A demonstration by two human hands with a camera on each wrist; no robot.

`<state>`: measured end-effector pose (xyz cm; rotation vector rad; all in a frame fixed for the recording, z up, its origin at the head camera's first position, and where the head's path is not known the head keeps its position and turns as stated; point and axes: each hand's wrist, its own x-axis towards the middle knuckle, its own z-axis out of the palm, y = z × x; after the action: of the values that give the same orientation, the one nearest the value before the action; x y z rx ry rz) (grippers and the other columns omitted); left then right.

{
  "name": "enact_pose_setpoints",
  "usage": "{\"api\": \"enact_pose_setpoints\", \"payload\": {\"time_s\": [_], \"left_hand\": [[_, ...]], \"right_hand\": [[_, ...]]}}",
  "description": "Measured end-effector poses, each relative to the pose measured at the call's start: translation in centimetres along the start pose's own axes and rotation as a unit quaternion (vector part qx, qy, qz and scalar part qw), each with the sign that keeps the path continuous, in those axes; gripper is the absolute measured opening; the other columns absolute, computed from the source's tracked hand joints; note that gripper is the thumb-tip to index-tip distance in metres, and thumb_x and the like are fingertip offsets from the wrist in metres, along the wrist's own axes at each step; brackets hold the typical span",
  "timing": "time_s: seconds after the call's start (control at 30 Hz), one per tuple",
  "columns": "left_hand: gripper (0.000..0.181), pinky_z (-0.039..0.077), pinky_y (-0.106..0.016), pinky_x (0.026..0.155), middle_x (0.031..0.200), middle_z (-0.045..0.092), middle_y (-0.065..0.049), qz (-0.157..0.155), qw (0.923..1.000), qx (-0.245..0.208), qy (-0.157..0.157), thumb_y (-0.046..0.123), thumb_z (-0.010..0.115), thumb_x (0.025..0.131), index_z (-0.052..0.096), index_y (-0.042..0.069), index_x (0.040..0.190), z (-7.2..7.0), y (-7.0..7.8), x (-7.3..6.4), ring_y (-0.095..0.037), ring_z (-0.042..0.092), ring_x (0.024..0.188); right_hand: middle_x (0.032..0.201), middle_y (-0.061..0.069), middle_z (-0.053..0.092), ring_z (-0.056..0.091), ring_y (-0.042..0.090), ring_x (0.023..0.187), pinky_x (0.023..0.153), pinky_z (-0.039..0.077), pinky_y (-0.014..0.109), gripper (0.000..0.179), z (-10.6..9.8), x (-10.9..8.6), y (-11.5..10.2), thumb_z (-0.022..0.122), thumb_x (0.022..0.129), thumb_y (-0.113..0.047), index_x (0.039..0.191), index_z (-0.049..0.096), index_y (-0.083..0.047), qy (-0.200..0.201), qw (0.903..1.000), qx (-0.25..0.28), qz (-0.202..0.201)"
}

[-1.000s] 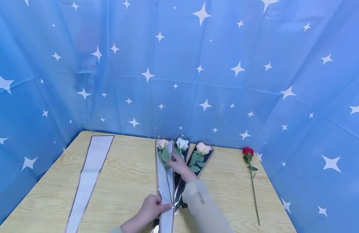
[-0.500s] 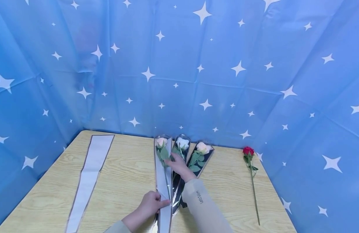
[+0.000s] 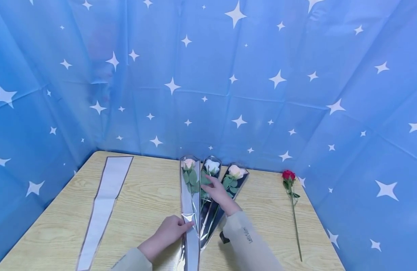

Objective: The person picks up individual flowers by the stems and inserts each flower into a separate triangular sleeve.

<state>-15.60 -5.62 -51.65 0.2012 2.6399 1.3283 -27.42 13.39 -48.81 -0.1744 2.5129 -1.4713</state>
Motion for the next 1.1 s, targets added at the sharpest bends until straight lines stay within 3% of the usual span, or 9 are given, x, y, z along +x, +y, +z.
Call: {"api": "enact_pose_setpoints", "payload": {"time_s": [0.17,0.4,0.53,0.67,0.8,0.9,1.1], "left_hand": [[0.046,0.033,-0.025,0.046,0.050,0.045,0.007,-0.005,0.9995,0.030,-0.004,0.046,0.056,0.091,0.060,0.012,0.059,-0.6,-0.1,0.1,-0.009,0.038,0.047],[0.046,0.034,-0.027,0.049,0.054,0.050,0.006,-0.014,0.9986,0.050,0.009,0.051,0.050,0.093,0.063,0.017,0.065,-1.1,-1.0,0.1,-0.011,0.042,0.049],[0.040,0.035,-0.025,0.046,0.055,0.051,0.006,-0.005,0.9983,0.050,0.028,0.045,0.052,0.093,0.066,0.016,0.069,-2.2,-1.6,0.3,-0.009,0.041,0.047],[0.027,0.038,-0.025,0.043,0.057,0.054,0.002,-0.032,0.9973,0.027,0.060,0.034,0.057,0.093,0.069,0.014,0.080,-4.1,-2.6,0.6,-0.011,0.045,0.044],[0.022,0.043,-0.027,0.048,0.070,0.062,-0.002,-0.059,0.9921,0.015,0.110,0.025,0.059,0.092,0.069,0.008,0.098,-6.7,-4.1,0.8,-0.012,0.051,0.050],[0.025,0.045,-0.027,0.055,0.083,0.064,-0.003,-0.060,0.9878,0.024,0.142,0.022,0.058,0.093,0.067,0.004,0.107,-9.0,-5.2,0.8,-0.012,0.055,0.059],[0.029,0.044,-0.032,0.065,0.092,0.063,-0.011,-0.056,0.9788,0.064,0.186,0.018,0.057,0.091,0.062,0.000,0.114,-13.1,-6.7,0.7,-0.021,0.058,0.080]], "right_hand": [[0.131,0.020,0.047,0.050,0.028,0.107,0.084,0.045,0.042,0.051,-2.2,-1.0,1.2,0.057,0.094,-0.019,0.141,0.042,-0.006,0.028,0.9991,0.009,-0.030],[0.140,0.017,0.045,0.050,0.031,0.112,0.082,0.048,0.038,0.047,-4.7,-4.2,1.9,0.057,0.094,-0.011,0.139,0.044,-0.003,0.056,0.9976,0.033,-0.026],[0.138,0.018,0.045,0.051,0.032,0.110,0.076,0.048,0.033,0.046,-6.4,-5.5,3.5,0.057,0.092,-0.007,0.137,0.045,-0.002,0.086,0.9959,-0.008,-0.027],[0.137,0.018,0.046,0.051,0.032,0.111,0.081,0.048,0.035,0.046,-8.8,-6.6,6.4,0.056,0.093,-0.009,0.137,0.045,-0.004,0.113,0.9903,-0.080,-0.011],[0.134,0.022,0.045,0.051,0.033,0.109,0.082,0.048,0.039,0.046,-11.8,-8.8,8.1,0.055,0.093,-0.012,0.137,0.043,-0.001,0.117,0.9836,-0.136,0.017],[0.127,0.025,0.047,0.053,0.033,0.102,0.076,0.048,0.038,0.043,-14.1,-10.6,9.3,0.055,0.093,-0.012,0.133,0.047,0.001,0.124,0.9752,-0.180,0.034],[0.114,0.026,0.049,0.053,0.032,0.094,0.068,0.047,0.038,0.040,-17.9,-13.7,11.2,0.056,0.092,-0.015,0.126,0.050,0.006,0.137,0.9574,-0.240,0.085]]}}
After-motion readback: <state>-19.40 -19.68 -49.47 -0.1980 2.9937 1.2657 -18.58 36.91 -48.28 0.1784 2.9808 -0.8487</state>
